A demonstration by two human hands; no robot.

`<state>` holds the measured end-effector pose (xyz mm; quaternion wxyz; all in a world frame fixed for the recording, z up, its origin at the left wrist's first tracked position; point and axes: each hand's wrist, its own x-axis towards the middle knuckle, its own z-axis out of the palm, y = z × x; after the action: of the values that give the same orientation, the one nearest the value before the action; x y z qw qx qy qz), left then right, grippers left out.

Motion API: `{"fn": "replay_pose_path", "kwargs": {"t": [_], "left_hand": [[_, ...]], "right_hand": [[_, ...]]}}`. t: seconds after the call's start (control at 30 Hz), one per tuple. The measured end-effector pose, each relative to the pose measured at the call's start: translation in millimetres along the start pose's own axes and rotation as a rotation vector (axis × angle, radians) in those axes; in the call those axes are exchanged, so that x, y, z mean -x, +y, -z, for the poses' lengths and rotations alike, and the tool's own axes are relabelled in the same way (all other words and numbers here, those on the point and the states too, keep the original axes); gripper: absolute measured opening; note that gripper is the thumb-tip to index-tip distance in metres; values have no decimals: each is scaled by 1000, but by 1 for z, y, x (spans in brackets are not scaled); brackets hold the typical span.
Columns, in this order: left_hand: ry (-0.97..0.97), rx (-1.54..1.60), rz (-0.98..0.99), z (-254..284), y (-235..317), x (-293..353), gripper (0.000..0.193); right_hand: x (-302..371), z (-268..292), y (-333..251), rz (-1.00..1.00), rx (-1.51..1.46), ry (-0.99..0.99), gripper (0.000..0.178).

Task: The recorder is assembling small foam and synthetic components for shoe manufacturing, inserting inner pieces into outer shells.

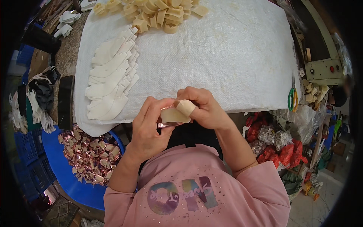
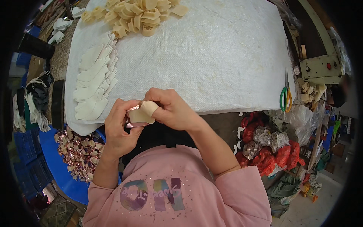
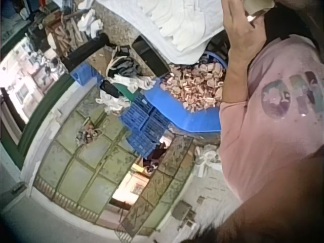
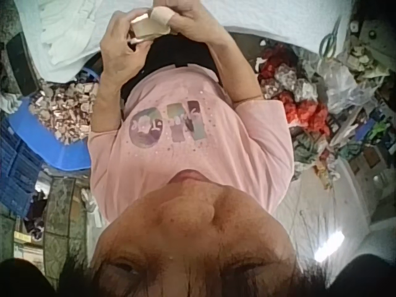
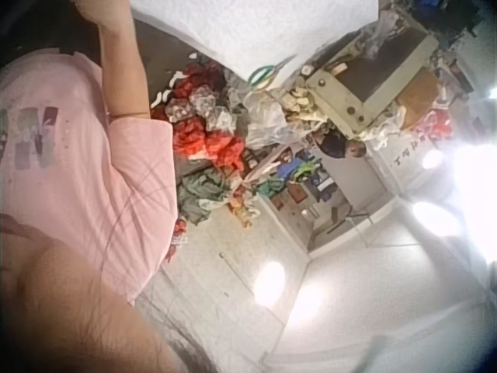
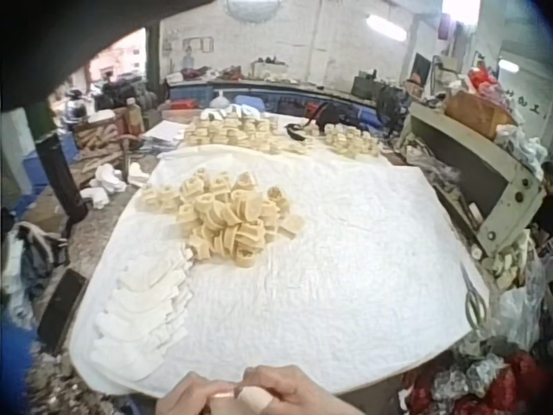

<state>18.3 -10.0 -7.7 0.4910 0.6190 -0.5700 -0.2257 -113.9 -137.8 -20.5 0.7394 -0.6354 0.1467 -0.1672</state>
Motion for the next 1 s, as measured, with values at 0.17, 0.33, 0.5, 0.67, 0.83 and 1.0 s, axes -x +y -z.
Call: {"fn": "replay_pose_path", "kwargs": {"t": [0.17,0.33,0.5,0.67,0.83,1.0], "left_hand": [[88,40,97,-10,2,-7,40],[159,-52,-82,-14,-6,-4,45],[236,-171,-132,-27,-6,-2,48],[335,-334,-128,-31,-9,0,49],[423,-276,-108,-33,-8,0,46],[488,-266,-95,-35,-13,5,43]], "right_hand": [[1,-14,14,100,288,302,15],[8,-6,8,-78,-237,91,20],[11,-20,14,70,126,250,22],[10,-25,27,-45,35,285,27],[13,-28,35,44,-699,77,31],[8,-40,19,68,-147,267,27]]}}
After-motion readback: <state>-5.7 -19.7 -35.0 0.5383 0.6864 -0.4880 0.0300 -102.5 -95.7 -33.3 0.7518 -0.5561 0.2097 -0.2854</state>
